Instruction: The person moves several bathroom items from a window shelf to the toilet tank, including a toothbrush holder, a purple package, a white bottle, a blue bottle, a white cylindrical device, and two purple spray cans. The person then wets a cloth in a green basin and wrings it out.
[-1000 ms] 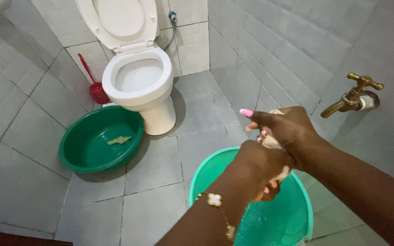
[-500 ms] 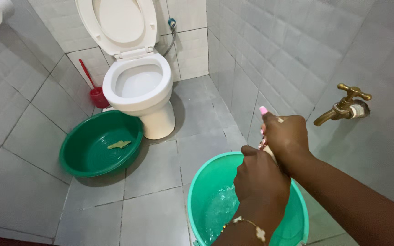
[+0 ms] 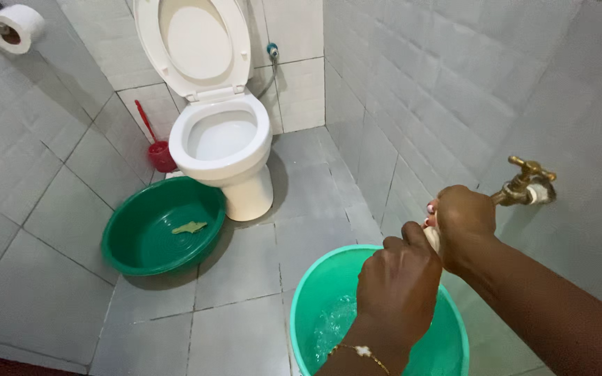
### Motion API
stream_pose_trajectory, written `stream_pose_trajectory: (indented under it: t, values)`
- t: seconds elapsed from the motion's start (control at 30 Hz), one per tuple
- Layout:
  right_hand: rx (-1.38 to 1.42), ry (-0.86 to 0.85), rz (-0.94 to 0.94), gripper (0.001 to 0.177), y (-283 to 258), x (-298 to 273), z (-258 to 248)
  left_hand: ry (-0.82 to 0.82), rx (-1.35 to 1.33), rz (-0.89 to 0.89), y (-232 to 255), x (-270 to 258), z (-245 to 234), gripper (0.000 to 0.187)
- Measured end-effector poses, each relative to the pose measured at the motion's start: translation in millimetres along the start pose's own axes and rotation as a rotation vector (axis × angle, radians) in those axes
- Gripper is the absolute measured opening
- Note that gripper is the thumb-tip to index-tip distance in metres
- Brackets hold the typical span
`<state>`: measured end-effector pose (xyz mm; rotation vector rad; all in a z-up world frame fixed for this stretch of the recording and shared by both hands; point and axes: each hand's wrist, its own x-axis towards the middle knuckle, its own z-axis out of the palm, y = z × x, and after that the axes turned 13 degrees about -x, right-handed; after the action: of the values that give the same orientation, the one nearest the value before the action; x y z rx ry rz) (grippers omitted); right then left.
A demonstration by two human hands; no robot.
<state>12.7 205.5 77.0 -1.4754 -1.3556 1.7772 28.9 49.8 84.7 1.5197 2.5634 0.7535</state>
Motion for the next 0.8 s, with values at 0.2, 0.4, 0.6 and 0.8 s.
stream_pose_trajectory:
  t: [0.2,0.4,0.6,0.8]
  values:
    - [-0.129,-0.002,-0.037,0.016,-43,-36,-7,0.148,0.072,0.1,2,7,-33,0.042]
    - [-0.304,-0.178,-0.147,0.023,-112,-101,-11,0.26,-0.221,-0.038,18,17,-91,0.044]
    - [-0.386,-0.392,-0.269,0.034,-215,-161,-16,0.289,-0.449,-0.132,43,39,-194,0.054]
    - [-0.985,-0.471,-1.055,0.056,-323,-160,-32,0.279,-0.562,-0.175,79,59,-315,0.047]
